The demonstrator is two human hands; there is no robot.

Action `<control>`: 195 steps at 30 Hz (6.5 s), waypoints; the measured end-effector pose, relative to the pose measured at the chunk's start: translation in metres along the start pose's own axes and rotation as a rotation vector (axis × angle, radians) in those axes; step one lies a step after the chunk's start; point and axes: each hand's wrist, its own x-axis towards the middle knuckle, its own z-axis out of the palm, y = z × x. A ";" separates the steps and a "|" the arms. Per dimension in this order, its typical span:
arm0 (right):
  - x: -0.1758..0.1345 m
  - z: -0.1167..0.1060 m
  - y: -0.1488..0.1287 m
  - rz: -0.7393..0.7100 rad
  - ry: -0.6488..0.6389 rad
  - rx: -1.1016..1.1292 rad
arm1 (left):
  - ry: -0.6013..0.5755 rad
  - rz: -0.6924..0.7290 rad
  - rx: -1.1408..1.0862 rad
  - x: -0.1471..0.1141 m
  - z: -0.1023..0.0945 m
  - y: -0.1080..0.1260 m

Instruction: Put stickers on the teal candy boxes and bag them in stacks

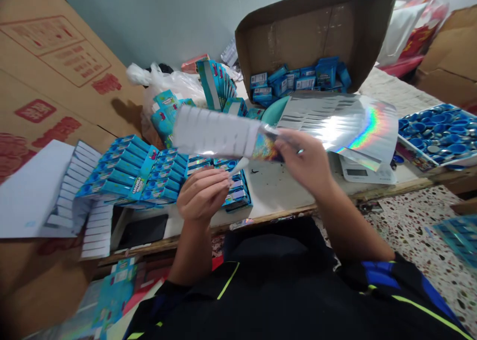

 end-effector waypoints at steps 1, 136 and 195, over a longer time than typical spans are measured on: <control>0.011 -0.007 0.015 0.002 0.078 -0.065 | 0.090 -0.091 -0.046 -0.003 0.002 0.000; -0.012 0.005 -0.057 -0.656 -0.201 -0.001 | 0.040 0.078 0.368 0.029 -0.011 0.012; 0.004 0.189 0.056 0.506 -0.242 0.792 | -0.187 -1.373 -0.045 -0.018 0.041 -0.072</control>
